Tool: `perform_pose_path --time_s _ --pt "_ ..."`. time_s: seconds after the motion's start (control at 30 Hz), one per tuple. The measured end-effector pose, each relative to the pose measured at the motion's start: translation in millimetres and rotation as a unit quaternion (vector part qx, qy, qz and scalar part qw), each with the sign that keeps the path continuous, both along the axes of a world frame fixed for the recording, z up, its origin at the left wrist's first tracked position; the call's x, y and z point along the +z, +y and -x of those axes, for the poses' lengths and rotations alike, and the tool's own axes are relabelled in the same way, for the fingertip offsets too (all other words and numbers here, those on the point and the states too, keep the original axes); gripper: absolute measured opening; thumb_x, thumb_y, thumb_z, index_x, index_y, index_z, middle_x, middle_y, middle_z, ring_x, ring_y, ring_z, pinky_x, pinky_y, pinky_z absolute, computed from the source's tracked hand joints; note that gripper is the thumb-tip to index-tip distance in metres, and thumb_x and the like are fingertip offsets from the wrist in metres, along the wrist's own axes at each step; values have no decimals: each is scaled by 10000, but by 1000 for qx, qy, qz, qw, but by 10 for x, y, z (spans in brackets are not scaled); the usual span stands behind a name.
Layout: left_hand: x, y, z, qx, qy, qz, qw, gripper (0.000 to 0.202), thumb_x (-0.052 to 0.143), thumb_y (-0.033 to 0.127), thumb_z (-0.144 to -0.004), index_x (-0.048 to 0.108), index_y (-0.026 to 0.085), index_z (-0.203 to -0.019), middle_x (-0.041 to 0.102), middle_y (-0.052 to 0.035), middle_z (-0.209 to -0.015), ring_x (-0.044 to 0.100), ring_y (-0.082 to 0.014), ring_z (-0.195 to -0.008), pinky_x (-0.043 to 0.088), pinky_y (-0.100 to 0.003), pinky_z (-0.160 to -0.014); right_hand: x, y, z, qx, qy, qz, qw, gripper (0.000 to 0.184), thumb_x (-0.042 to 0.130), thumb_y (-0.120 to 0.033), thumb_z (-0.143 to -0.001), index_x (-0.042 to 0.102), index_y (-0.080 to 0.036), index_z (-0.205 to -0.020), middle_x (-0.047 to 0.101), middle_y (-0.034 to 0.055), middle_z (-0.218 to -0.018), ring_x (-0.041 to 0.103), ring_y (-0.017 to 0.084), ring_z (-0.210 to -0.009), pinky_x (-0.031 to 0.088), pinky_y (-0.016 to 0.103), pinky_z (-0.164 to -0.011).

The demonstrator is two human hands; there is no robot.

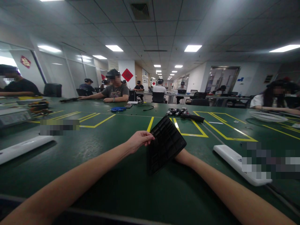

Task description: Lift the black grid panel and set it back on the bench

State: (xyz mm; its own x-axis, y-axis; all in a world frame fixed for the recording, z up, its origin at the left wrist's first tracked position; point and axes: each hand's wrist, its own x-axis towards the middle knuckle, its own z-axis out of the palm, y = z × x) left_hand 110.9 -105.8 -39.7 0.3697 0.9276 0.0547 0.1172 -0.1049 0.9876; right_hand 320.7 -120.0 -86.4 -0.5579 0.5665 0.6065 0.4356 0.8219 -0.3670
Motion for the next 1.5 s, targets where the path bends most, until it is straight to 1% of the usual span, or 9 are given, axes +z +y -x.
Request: perform_pose_path --time_s 0.27,0.5,0.8,0.93,1.07,1.13,1.33,1.4,1.5 --pt "-109 21 -129 27 -16 -6 999 251 665 347 -641 544 133 -689 517 39 -491 380 -36 -392 251 -180 -405 -4 18 -34 2 4 8 1000 392 421 -245 -874 460 -225 -1263 504 49 -1291 425 197 -1211 279 415 -1061" --pt "-130 -29 -233 58 -8 7 998 322 675 414 -603 535 139 -695 434 66 -460 360 -40 -406 214 -176 -398 -7 30 9 25 33 44 998 395 379 -241 -888 442 -264 -1278 491 29 -1307 440 190 -1201 316 405 -1044" --pt "-189 -83 -276 84 -32 17 996 325 693 398 -583 521 150 -703 417 75 -489 360 -42 -431 231 -174 -427 23 -32 -14 -10 13 6 1000 394 398 -248 -877 464 -247 -1265 486 36 -1311 424 214 -1215 322 415 -1041" --pt "-247 -101 -272 113 -2 -52 992 266 658 381 -636 525 155 -677 423 59 -496 379 -65 -458 290 -198 -456 -26 -2 -25 -12 9 10 1000 397 410 -232 -871 463 -237 -1264 480 43 -1317 411 216 -1226 319 423 -1041" --pt "-263 -103 -187 94 57 -233 966 206 591 330 -712 556 158 -604 548 -24 -711 508 -124 -675 403 -256 -636 -44 11 -32 -23 8 10 1000 403 413 -214 -867 458 -245 -1267 457 38 -1336 398 221 -1236 307 435 -1047" --pt "-261 -99 -141 70 88 -283 952 171 573 302 -724 585 163 -625 563 -46 -805 525 -147 -759 413 -272 -687 -32 4 -29 -19 1 8 1000 400 403 -203 -869 466 -244 -1262 453 38 -1339 416 221 -1223 314 427 -1045" --pt "-303 -66 -132 125 165 -263 942 254 520 412 -758 554 162 -725 513 -10 -694 469 -131 -625 389 -263 -587 -31 1 -8 -18 -10 9 1000 407 406 -205 -868 455 -241 -1271 455 40 -1337 407 224 -1230 326 424 -1038" --pt "-326 -58 -148 120 168 -249 946 262 489 418 -776 542 162 -792 512 -2 -692 463 -127 -613 384 -258 -572 -54 13 -8 -17 -13 8 1000 417 401 -196 -867 445 -230 -1281 456 50 -1336 426 230 -1214 341 428 -1027" --pt "-345 -62 -158 83 164 -243 952 212 469 370 -789 519 164 -789 497 11 -673 453 -118 -601 382 -251 -570 -77 25 -14 -16 -10 11 1000 426 401 -192 -867 433 -231 -1290 466 54 -1328 458 227 -1185 365 421 -1011"
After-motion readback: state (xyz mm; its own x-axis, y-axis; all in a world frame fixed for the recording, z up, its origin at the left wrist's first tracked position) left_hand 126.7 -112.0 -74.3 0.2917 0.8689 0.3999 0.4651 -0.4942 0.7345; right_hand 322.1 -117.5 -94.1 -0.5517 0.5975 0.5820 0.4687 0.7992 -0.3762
